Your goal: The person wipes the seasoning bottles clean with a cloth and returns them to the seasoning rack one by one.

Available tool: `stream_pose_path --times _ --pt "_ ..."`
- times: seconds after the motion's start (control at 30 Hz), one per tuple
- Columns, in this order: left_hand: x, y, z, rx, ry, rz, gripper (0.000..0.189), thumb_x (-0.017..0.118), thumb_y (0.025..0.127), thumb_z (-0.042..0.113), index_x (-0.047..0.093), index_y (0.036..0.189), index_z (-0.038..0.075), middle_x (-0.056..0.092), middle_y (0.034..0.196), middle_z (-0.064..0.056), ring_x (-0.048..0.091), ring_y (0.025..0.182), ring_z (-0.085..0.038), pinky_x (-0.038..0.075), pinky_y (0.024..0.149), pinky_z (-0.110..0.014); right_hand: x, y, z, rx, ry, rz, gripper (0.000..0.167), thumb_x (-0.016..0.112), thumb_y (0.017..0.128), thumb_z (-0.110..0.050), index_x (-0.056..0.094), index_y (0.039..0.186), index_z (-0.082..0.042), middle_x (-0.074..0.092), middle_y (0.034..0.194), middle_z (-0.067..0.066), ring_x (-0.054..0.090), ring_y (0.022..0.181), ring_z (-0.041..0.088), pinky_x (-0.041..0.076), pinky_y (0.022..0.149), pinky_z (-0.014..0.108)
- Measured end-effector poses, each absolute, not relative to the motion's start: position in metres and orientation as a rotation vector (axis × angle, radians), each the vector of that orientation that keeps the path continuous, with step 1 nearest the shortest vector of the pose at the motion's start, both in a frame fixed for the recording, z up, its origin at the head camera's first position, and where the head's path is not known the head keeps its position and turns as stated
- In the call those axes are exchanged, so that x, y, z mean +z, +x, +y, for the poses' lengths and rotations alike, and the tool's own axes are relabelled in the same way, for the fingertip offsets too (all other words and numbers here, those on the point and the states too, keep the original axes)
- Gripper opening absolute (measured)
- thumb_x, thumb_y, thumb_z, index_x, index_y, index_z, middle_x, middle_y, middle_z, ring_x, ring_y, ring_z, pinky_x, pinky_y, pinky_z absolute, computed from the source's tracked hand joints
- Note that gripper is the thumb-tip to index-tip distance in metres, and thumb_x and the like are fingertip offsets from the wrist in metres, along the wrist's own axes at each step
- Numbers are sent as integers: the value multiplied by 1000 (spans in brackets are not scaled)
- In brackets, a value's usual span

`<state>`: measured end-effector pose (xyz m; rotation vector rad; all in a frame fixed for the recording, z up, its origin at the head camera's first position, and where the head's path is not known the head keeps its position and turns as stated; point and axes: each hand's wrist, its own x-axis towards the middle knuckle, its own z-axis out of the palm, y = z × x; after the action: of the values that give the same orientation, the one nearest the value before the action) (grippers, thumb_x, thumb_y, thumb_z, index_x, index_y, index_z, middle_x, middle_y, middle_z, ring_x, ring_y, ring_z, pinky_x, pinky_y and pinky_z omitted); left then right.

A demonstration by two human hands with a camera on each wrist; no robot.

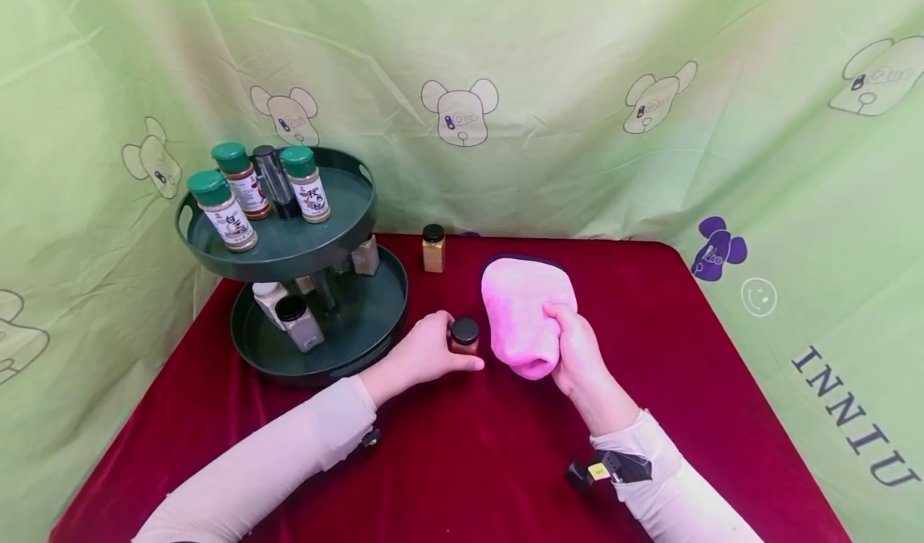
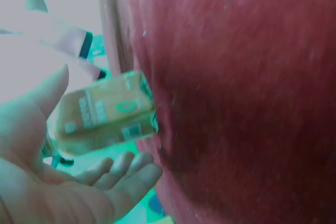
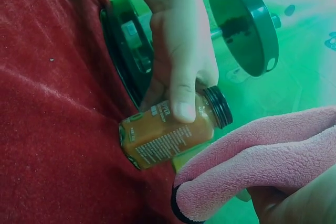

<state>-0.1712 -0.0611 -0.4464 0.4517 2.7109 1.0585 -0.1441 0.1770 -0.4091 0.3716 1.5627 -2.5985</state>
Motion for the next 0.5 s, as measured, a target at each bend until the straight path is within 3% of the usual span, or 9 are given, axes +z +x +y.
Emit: stream_pose_path --times 0.17,0.5 --pt "-449 -166 -56 1150 370 2736 61 91 72 51 55 102 13 60 90 -2 62 75 -16 53 69 -31 -409 -143 177 -2609 381 1548 6 49 104 -12 53 102 -8 63 81 -5 64 74 7 53 73 21" --pt "-440 -171 -59 1166 459 2682 46 90 76 25 62 110 11 68 100 -2 63 88 -18 55 83 -38 -408 -141 179 -2599 375 1586 7 51 102 -13 53 103 -7 63 80 -4 65 73 8 54 71 22"
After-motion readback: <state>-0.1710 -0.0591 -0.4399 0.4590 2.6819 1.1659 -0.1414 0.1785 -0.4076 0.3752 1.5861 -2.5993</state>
